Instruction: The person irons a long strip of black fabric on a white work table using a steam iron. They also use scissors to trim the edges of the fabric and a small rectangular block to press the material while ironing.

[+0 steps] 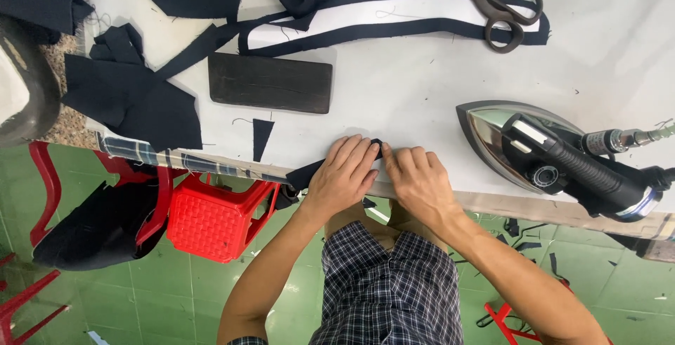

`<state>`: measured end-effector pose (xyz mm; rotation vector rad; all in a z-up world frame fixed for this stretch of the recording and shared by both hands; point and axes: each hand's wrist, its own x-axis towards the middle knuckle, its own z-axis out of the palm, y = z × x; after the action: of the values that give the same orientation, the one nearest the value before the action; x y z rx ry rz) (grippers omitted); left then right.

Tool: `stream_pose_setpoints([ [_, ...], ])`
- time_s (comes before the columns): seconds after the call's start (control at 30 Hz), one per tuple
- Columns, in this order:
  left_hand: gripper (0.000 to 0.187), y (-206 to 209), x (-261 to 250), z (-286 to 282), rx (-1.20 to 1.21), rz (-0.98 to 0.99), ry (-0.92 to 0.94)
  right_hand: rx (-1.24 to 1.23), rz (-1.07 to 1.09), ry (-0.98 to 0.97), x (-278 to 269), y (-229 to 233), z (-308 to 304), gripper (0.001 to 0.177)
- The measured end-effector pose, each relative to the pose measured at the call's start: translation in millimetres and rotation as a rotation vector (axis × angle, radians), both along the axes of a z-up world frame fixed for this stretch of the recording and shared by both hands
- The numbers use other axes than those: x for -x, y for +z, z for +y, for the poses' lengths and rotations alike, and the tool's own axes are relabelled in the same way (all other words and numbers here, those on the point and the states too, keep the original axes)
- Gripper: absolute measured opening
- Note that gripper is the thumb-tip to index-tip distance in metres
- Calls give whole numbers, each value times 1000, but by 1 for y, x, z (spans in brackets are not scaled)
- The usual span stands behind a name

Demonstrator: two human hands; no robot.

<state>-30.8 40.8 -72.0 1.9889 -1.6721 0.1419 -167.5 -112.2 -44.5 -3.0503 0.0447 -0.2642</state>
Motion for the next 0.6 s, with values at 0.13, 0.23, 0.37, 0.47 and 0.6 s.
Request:
stream_pose_setpoints([
  [0.13,47,-1,0,-2,13,16,2,87,66,27,-4,12,1,29],
  [0.23,45,-2,1,-3,-8,-2,9,125,73,45,-2,9,3,31],
  [0.37,47,-2,2,-3,-23,-29,10,102,142,23,1,4,4,45],
  [0.47,48,-2,3,-3,-30,-33,10,72,136,19,2,3,3,45],
  [0.6,49,0,2,-2,-24,-36,6,24,91,11,2,0,3,49],
])
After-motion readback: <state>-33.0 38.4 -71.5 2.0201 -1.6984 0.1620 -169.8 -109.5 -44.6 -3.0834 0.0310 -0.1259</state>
